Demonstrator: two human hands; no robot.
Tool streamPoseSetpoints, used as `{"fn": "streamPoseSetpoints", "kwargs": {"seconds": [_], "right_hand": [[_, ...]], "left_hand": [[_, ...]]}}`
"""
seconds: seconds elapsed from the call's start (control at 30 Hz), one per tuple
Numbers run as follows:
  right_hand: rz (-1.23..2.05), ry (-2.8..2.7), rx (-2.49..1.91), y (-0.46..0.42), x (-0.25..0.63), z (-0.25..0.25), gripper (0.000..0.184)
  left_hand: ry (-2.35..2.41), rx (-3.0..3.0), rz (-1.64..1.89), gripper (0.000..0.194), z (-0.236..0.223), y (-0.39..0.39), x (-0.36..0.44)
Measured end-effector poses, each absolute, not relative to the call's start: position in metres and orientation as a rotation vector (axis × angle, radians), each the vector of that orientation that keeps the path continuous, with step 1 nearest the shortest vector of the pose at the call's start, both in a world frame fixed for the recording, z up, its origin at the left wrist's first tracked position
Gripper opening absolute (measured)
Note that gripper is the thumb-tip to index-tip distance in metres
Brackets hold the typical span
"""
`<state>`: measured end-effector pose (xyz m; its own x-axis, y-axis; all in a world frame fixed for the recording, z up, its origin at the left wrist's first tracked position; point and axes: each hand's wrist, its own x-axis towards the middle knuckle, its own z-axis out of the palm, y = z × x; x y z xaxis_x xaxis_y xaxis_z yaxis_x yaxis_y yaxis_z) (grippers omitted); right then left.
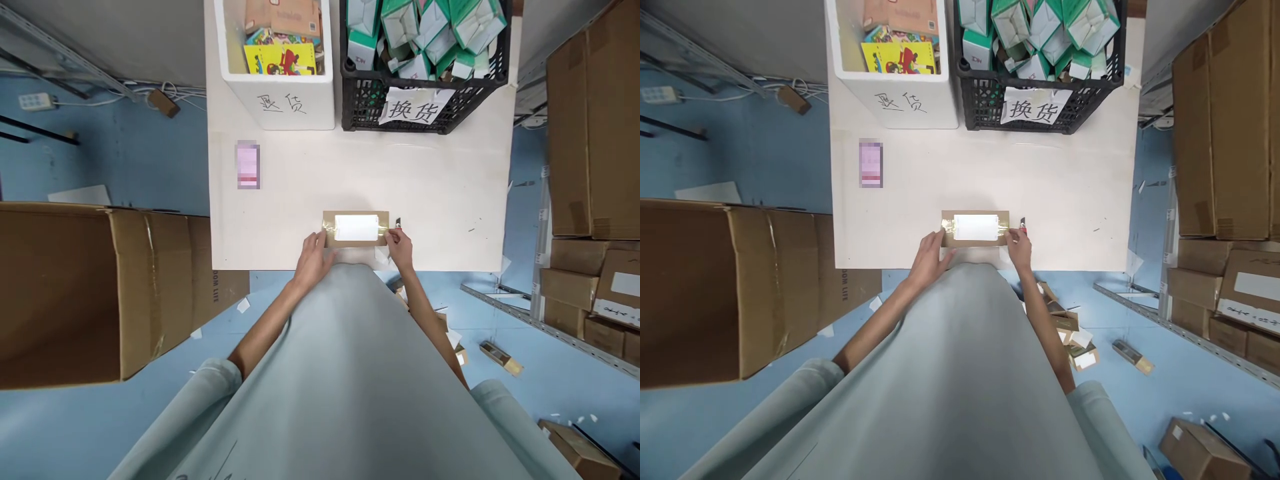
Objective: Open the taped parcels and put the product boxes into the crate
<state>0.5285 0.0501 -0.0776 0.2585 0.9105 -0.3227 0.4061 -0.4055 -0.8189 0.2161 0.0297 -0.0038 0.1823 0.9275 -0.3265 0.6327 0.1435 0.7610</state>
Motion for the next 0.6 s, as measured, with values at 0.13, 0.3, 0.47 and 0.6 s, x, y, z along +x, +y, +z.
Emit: {"fn": "streamPoseSetpoints", "kwargs": {"seconds": [0.13, 0.3, 0.47, 0.6], "right_hand": [[0.907, -1.359, -2.048, 0.051, 0.498, -0.06, 0.057], [0.683, -1.714, -1.996, 0.052, 0.453, -0.018, 0.047], [0.591, -2.053, -1.872, 0.061, 0.391, 0.02, 0.044], [0.664, -2.178, -1.805, 0.07, 0.355, 0.033, 0.046]], "left_hand": [[1.606, 1.574, 0.406, 0.067, -0.024, 0.029, 0.199], [1.773, 1.588, 0.459, 0.062, -0.037, 0.032, 0.172], [1.931, 1.463, 0.39, 0.058, -0.051, 0.045, 0.129], [1.974, 1.326, 0.341, 0.043, -0.055, 0.055, 0.117]]}}
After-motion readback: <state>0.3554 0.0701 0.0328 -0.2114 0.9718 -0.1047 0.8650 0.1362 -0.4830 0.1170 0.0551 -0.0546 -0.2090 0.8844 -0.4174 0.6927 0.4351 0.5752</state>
